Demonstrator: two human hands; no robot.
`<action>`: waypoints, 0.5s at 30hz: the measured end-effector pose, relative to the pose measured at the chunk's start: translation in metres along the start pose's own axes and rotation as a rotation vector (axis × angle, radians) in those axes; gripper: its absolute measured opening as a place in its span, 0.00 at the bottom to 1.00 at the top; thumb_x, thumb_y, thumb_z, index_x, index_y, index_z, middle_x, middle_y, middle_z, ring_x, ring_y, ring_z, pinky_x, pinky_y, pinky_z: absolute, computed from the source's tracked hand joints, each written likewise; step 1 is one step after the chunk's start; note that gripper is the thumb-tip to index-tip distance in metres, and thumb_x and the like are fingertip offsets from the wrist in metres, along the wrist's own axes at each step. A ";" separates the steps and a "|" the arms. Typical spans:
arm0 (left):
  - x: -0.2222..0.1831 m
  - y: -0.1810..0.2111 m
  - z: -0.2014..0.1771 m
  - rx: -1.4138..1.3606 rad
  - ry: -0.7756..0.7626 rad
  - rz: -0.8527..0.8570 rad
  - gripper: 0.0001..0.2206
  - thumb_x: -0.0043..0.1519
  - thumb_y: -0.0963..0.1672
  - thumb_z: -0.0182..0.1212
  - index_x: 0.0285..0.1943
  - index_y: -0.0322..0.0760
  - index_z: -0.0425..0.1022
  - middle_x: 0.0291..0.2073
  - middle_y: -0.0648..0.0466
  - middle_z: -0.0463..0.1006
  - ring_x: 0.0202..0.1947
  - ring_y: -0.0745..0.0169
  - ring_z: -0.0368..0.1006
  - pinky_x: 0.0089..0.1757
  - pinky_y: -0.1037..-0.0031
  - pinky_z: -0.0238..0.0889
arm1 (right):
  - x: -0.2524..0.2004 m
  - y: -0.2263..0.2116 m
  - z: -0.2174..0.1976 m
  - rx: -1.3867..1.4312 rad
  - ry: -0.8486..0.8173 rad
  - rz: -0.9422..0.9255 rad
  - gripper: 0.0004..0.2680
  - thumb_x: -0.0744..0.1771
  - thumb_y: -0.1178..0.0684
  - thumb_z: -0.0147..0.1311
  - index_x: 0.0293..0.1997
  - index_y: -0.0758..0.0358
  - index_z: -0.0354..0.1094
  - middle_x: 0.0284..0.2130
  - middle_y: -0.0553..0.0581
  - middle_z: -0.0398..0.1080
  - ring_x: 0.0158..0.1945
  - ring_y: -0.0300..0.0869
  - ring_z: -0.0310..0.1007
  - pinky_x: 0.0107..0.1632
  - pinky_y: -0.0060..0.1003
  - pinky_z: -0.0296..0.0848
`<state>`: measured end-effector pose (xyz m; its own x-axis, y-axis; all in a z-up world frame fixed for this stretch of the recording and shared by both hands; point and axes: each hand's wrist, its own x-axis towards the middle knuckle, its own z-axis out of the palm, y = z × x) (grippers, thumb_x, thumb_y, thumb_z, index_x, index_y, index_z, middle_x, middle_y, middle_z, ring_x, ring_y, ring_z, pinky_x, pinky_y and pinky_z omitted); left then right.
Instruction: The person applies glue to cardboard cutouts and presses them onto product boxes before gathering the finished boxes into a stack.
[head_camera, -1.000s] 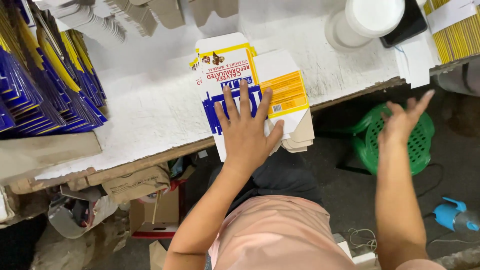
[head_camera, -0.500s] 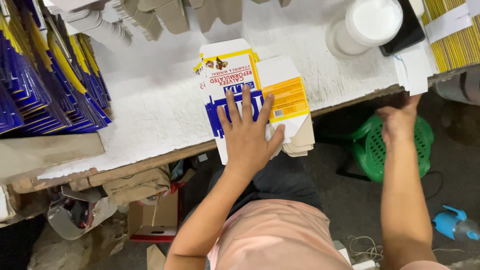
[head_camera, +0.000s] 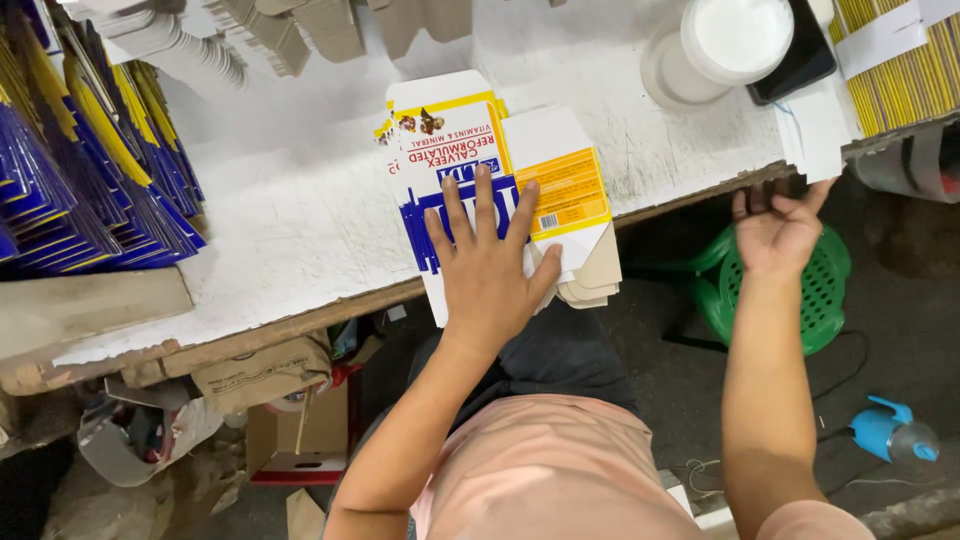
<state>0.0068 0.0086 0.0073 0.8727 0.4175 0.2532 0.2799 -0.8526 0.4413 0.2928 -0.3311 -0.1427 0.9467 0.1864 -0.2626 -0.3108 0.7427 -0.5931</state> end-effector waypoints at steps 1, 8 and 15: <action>0.000 0.000 0.000 0.002 0.006 0.005 0.31 0.64 0.56 0.57 0.76 0.47 0.63 0.76 0.33 0.51 0.76 0.20 0.37 0.66 0.31 0.29 | 0.003 -0.002 -0.002 -0.094 0.059 -0.050 0.35 0.61 0.67 0.49 0.75 0.29 0.53 0.66 0.58 0.59 0.60 0.55 0.63 0.69 0.56 0.63; 0.000 -0.002 0.001 -0.002 0.004 0.003 0.31 0.64 0.56 0.57 0.76 0.47 0.63 0.76 0.33 0.51 0.76 0.20 0.37 0.66 0.31 0.27 | 0.025 -0.034 -0.031 -1.042 0.245 -0.493 0.23 0.63 0.69 0.42 0.63 0.52 0.71 0.70 0.66 0.65 0.58 0.50 0.67 0.56 0.49 0.60; -0.002 -0.003 0.004 -0.008 0.034 0.002 0.31 0.63 0.56 0.57 0.76 0.48 0.63 0.76 0.33 0.51 0.76 0.20 0.37 0.66 0.31 0.28 | -0.069 0.001 0.071 -2.065 0.271 -0.497 0.30 0.61 0.71 0.47 0.74 0.62 0.56 0.75 0.76 0.38 0.75 0.67 0.40 0.71 0.57 0.43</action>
<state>0.0059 0.0090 0.0023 0.8592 0.4263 0.2831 0.2749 -0.8511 0.4473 0.2333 -0.2973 -0.0716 0.9841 0.0351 0.1742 0.0949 -0.9325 -0.3485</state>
